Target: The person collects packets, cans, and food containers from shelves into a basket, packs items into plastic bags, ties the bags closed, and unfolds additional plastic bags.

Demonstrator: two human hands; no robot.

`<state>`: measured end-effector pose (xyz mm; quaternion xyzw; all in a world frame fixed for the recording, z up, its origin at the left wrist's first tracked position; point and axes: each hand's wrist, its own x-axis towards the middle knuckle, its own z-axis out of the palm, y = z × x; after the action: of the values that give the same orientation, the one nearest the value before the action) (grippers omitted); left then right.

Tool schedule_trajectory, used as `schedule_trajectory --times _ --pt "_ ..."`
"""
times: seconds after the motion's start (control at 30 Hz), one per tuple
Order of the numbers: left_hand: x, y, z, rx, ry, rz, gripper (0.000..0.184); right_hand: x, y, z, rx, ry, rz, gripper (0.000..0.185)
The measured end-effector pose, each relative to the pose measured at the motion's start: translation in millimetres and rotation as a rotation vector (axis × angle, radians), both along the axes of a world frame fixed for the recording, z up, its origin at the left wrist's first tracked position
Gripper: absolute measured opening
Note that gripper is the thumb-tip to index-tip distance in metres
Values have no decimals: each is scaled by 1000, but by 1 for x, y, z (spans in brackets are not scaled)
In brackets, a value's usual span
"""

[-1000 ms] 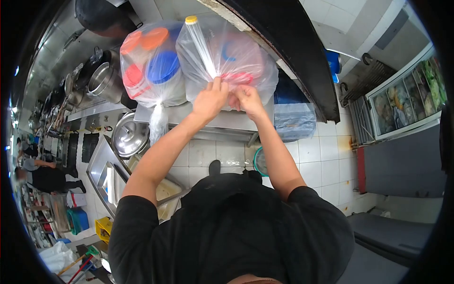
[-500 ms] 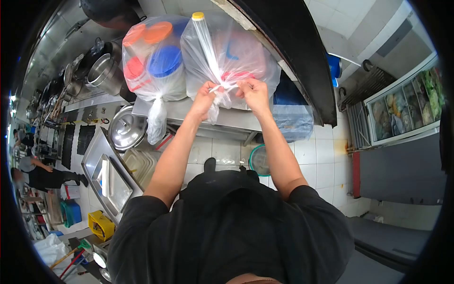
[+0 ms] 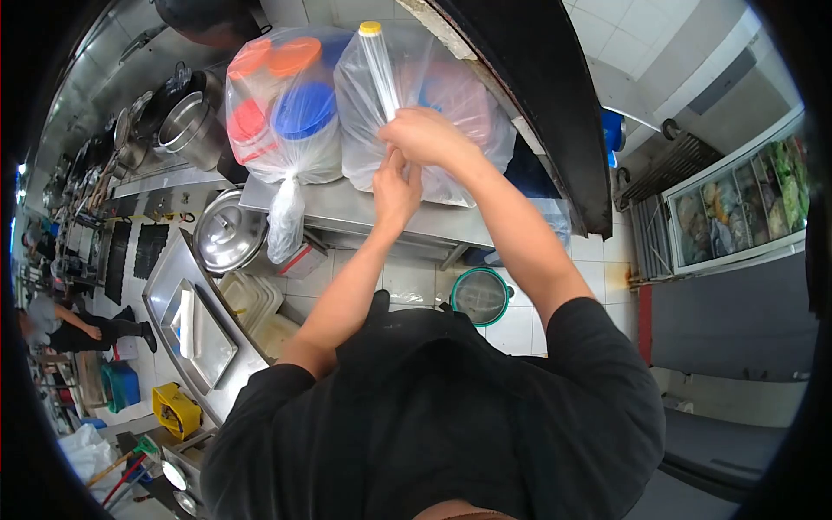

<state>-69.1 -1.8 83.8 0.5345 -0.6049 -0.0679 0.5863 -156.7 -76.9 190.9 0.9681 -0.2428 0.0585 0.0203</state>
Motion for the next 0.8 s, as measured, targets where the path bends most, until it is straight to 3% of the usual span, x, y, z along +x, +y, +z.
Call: schedule_trajectory --times 0.07,0.13,0.2,0.23,0.27,0.3,0.33,0.43,0.5,0.57,0.63,0.67,0.73,0.8 --pt "4 -4 -6 132 118 -26 17 -22 13 -30 76 -909 -28 15" --pt "6 -12 -14 254 245 -39 21 -49 55 -44 366 -1203 -532 20" --pt "0 -14 -22 275 580 -71 29 -76 70 -97 955 -951 -838 18" --pt "-4 -12 -15 273 576 -63 29 -71 80 -129 1210 -1061 -742 18" --pt "-9 -6 -3 340 799 -78 29 -58 87 -159 1467 -1165 -635 21" --pt "-12 -2 3 408 1020 -93 31 -39 87 -185 1701 -1383 -425 30" --pt "-13 -3 -1 413 1011 -87 31 -19 89 -200 1921 -1594 -183 40" --pt "-11 -11 -8 497 1078 1 24 33 70 -191 1921 -1742 -87 44" --pt "-16 -9 -9 277 1080 -27 12 64 65 -177 1925 -1893 -14 48" --pt "-16 -8 -11 289 1049 -19 12 78 65 -158 1924 -1977 47 50" --pt "-11 -5 -10 310 1043 -54 11 81 69 -137 2105 -2218 -248 44" --pt "-10 -4 -11 322 1037 -72 12 89 65 -144 2119 -2215 -244 44" --pt "-11 -6 -16 327 1005 -85 13 110 54 -172 1963 -2268 700 46" --pt "-13 -5 -15 311 980 -85 14 122 47 -184 1955 -2321 762 44"
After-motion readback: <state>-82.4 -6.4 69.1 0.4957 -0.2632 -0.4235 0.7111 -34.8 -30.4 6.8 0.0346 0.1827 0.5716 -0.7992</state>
